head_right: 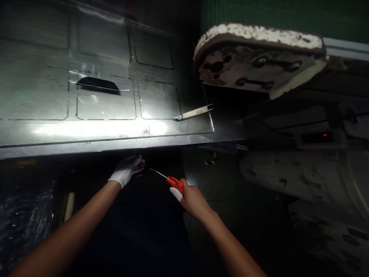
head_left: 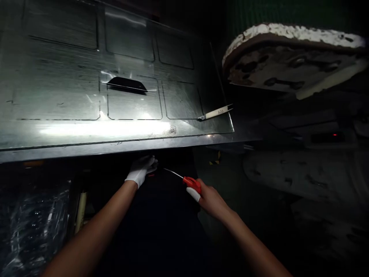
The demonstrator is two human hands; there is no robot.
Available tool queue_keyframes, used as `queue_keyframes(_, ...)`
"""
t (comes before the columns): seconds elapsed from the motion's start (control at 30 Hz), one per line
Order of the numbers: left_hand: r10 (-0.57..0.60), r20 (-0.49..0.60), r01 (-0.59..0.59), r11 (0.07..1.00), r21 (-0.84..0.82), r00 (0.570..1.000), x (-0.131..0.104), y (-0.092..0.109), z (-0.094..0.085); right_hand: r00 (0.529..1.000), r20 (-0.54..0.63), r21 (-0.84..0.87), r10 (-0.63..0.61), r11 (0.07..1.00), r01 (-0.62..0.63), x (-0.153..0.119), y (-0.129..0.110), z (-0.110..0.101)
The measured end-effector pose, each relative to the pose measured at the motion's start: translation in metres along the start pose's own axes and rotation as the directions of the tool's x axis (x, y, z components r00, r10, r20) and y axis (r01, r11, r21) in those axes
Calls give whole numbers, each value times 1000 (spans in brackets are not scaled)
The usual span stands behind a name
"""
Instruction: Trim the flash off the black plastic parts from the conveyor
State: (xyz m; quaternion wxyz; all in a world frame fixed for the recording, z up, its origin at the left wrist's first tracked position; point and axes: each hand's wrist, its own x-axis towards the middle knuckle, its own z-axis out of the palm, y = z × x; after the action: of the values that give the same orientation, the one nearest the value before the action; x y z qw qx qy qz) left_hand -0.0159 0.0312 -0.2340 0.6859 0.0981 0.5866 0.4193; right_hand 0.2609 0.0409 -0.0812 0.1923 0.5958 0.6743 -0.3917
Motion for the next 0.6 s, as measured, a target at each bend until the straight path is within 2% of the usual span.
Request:
queue_keyframes(0.2,36,-23,-28,959,281,999,-5,-8,9,999,3,-30,42,999,-42,14,7,-17)
queue_keyframes(0.33,39,-43,-20,926,377,998,3,-7,8,998,44,-5,49,999,-49,19,12,-26)
queue_keyframes(0.5,30,-48,-13,946,325,998,15,6,-5,994,92,199,-62,979,42,6,11,-24)
queue_keyframes(0.6,17,-34,-8,971,238,999,11,13,-7,997,36,324,-75,944,60,3,30,-26)
